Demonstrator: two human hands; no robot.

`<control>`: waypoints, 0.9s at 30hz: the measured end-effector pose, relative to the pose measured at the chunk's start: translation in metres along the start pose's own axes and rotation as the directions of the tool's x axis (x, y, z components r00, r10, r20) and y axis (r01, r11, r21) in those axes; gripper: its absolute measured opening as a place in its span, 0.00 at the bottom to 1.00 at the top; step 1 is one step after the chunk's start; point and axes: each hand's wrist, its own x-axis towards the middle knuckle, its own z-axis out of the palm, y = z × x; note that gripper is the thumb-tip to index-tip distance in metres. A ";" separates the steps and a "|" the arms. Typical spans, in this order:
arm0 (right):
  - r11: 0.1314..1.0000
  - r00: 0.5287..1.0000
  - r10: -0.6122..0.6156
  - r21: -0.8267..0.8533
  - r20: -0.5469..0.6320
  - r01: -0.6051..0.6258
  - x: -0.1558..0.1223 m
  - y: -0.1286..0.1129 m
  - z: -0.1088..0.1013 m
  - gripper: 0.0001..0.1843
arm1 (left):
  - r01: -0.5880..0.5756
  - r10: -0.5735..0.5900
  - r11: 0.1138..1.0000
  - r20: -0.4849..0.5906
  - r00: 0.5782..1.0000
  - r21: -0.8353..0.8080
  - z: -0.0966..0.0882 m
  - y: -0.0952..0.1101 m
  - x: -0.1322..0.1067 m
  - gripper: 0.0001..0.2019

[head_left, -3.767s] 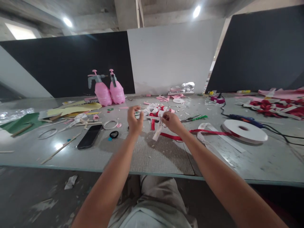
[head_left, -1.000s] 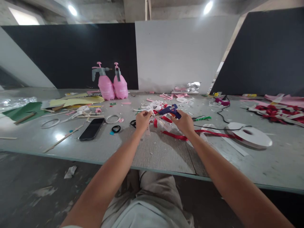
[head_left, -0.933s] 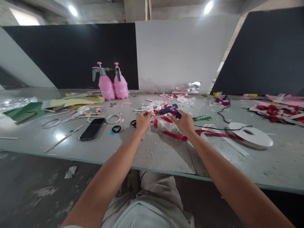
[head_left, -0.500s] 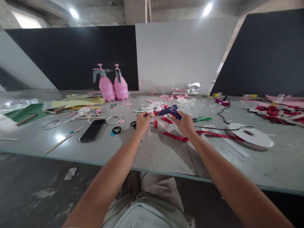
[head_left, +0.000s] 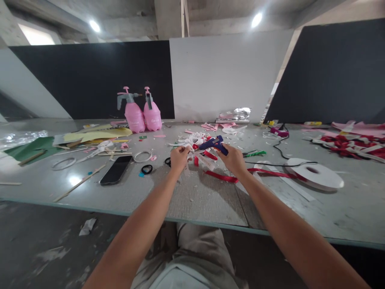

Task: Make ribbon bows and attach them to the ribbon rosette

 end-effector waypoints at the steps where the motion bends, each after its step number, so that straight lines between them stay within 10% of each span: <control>1: 1.000 1.000 0.002 0.000 0.003 -0.002 0.000 0.001 0.000 0.25 | 0.002 -0.002 1.000 0.000 1.000 -0.007 0.000 -0.001 0.000 0.16; 20: 0.998 0.994 0.059 -0.028 -0.092 -0.062 -0.003 -0.002 -0.005 0.28 | 0.032 -0.032 0.999 0.031 0.999 0.007 0.001 0.007 -0.002 0.14; 27: 0.937 0.957 0.244 0.294 -0.157 -0.190 0.020 0.007 -0.031 0.30 | 0.031 -0.031 1.000 0.020 0.999 0.001 -0.003 0.013 -0.007 0.14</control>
